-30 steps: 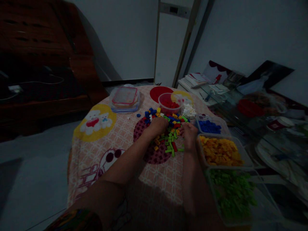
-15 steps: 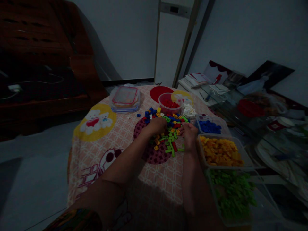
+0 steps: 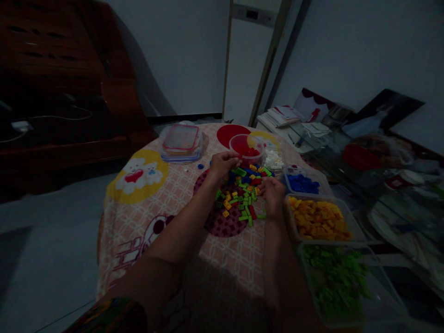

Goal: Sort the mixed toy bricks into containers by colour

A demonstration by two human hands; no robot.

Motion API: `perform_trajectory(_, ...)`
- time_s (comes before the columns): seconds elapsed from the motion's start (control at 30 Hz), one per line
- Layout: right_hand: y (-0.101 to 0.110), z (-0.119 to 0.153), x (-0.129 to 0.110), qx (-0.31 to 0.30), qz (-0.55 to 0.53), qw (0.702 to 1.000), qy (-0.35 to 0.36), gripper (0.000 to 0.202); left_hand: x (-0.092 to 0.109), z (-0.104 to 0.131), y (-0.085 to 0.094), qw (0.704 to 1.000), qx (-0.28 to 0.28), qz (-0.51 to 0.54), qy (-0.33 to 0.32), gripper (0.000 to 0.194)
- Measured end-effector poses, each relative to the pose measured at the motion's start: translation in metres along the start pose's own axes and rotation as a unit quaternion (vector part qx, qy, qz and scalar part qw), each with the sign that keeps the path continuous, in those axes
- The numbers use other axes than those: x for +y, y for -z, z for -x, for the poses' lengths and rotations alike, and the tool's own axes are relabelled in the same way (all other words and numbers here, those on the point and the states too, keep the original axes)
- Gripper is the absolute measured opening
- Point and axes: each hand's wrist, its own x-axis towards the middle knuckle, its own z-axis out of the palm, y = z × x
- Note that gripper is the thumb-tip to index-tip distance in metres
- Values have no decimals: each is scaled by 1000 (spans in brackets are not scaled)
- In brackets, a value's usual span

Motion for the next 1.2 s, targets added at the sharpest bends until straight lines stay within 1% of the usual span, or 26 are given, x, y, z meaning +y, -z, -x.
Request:
perform_trajectory(0.07, -1, 1, 0, 2, 0, 1000, 4, 23, -3, -2, -3, 1000, 7, 28, 8, 27)
perform_trajectory(0.17, -2, 2, -1, 7, 6, 1000, 4, 23, -6, -3, -7, 999, -8, 43, 14, 37)
perform_trajectory(0.3, -2, 3, -1, 3, 20, 1000, 0, 24, -7, -3, -7, 999, -27, 21, -15, 46)
perform_trajectory(0.4, -1, 3, -2, 3, 19, 1000, 0, 23, -4, -3, 0, 998, -38, -35, -43, 39)
perform_trajectory(0.5, -2, 4, -3, 4, 12, 1000, 2, 22, 0, -2, 5, 984, -73, -150, -66, 24)
perform_trajectory(0.57, -2, 4, -3, 3, 6, 1000, 3, 21, 0, 1, 2, 958, -94, -255, -93, 20)
perform_trajectory(0.6, -2, 4, -4, 2, 5, 1000, 2, 21, -1, 3, -1, 938, -102, -310, -114, 21)
perform_trajectory(0.63, -2, 4, -4, 3, 6, 1000, -1, 20, -2, 6, -5, 914, -111, -365, -137, 22)
perform_trajectory(0.73, -2, 3, -4, 1, 13, 1000, -5, 19, -11, 15, -19, 828, -154, -500, -202, 31)
perform_trajectory(0.83, -1, 2, -2, 1, 18, 1000, 1, 20, -18, 23, -30, 750, -190, -595, -219, 32)
perform_trajectory(0.9, -1, 1, -1, 0, 21, 1000, 5, 22, -19, 28, -34, 713, -201, -637, -213, 31)
perform_trajectory(0.97, -1, 1, 0, -1, 22, 1000, 8, 23, -18, 31, -36, 694, -202, -658, -211, 29)
perform_trajectory(1.07, -2, 1, 0, 1, 24, 1000, 7, 25, -18, 34, -36, 693, -193, -661, -216, 27)
perform_trajectory(1.13, -2, 0, -1, 0, 28, 1000, 4, 26, -19, 34, -35, 706, -187, -649, -216, 24)
perform_trajectory(1.2, -2, -1, -1, 1, 27, 1000, 0, 24, -21, 32, -34, 733, -176, -620, -215, 20)
